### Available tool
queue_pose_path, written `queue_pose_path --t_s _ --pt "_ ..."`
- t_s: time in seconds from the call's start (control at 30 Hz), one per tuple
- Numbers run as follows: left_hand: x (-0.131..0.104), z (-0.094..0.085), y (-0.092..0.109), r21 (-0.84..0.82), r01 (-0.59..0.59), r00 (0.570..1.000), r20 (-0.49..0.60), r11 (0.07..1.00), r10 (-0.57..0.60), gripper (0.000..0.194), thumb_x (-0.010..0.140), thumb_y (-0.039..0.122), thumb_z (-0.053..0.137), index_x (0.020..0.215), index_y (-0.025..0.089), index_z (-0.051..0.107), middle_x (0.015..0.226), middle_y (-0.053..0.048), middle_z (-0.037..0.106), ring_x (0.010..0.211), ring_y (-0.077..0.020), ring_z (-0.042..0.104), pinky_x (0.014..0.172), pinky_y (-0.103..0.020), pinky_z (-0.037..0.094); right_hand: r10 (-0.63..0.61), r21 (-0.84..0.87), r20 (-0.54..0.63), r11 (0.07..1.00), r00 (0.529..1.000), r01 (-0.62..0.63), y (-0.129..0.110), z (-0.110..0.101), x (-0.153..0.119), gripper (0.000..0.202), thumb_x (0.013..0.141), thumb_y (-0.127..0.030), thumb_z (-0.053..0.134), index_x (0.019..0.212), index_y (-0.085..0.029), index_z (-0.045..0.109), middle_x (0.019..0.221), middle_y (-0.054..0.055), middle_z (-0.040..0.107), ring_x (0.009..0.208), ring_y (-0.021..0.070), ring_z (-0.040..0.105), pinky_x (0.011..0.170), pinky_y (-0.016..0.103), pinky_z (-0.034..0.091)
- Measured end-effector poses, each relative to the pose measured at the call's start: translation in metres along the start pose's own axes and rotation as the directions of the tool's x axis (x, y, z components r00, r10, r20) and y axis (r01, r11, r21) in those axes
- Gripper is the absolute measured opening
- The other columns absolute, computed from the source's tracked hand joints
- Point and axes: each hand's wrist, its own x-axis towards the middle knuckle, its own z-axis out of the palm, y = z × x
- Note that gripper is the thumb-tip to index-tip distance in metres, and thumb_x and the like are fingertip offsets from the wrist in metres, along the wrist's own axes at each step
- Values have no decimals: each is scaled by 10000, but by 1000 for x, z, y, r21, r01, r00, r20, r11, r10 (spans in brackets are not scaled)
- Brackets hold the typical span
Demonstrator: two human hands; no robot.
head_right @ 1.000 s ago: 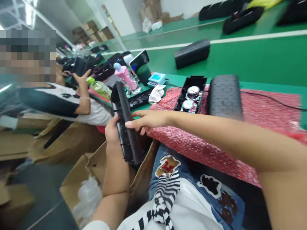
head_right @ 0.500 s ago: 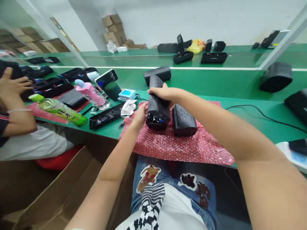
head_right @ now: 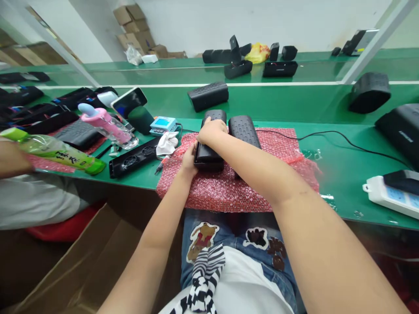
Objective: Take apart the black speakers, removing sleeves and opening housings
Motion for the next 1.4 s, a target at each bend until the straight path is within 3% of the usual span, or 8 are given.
queue_pose_path --t_s 0.1,0.2,0.37,0.53,0.7,0.97,1.2,1.4 --pt "3 0 -3 -29 9 999 -36 1000 -10 377 999 259 374 1204 137 666 1060 -63 765 1161 -208 656 1085 -348 467 102 -105 88 990 991 -93 1 -2 2 1090 798 -644 561 1581 -66 70 1484 271 424 1355 413 446 1092 571 348" --pt "5 0 -4 -52 17 997 -74 998 -20 362 1000 250 391 1192 115 666 1076 -79 760 1160 -207 658 1079 -340 473 119 -113 94 988 988 -109 2 -5 -1 1110 812 -651 542 1578 -55 4 1486 253 430 1353 397 455 1105 531 351" --pt "3 1 -4 -68 19 995 -96 998 -26 355 1009 266 391 1173 111 664 1087 -80 756 1185 -201 643 1090 -330 459 129 -45 23 991 991 -128 0 -5 -8 1115 798 -711 519 1574 -31 98 1478 245 440 1343 402 459 1093 510 374" --pt "-1 4 -3 -37 17 991 -134 999 -22 377 1027 265 334 1159 111 651 1083 -73 754 1201 -186 631 1091 -306 451 149 -76 11 986 989 -148 -4 0 -9 1130 798 -702 529 1564 8 97 1454 262 454 1349 393 450 1098 501 369" --pt "-1 3 -3 -30 -5 992 -130 1000 1 350 1017 228 361 1187 94 636 1161 -87 730 1243 -192 602 1105 -306 434 133 -81 9 988 991 -132 -2 -1 -12 1021 847 -721 448 1568 -51 177 1450 245 470 1335 426 451 1080 576 372" --pt "5 -5 -9 -9 -42 994 -103 999 41 347 1006 260 389 1126 93 668 1165 -97 722 1323 -243 533 1140 -370 410 119 28 -35 993 992 -118 2 -2 -20 916 780 -628 628 1474 -73 404 1397 242 521 1283 448 492 953 546 502" --pt "2 -2 -6 -4 -54 997 -58 999 53 360 1002 225 354 1033 138 702 1236 -47 697 1412 -217 428 1173 -358 363 121 148 -78 983 990 -108 6 2 -16 1065 760 -640 651 1541 -37 247 1376 288 516 1248 498 503 921 599 503" --pt "7 -4 -9 -14 -72 996 -61 997 71 353 995 231 372 984 133 711 1210 -55 710 1443 -218 378 1191 -366 341 123 177 -52 978 991 -112 3 6 -11 1032 765 -542 682 1546 -45 227 1457 294 425 1303 515 439 853 622 541"
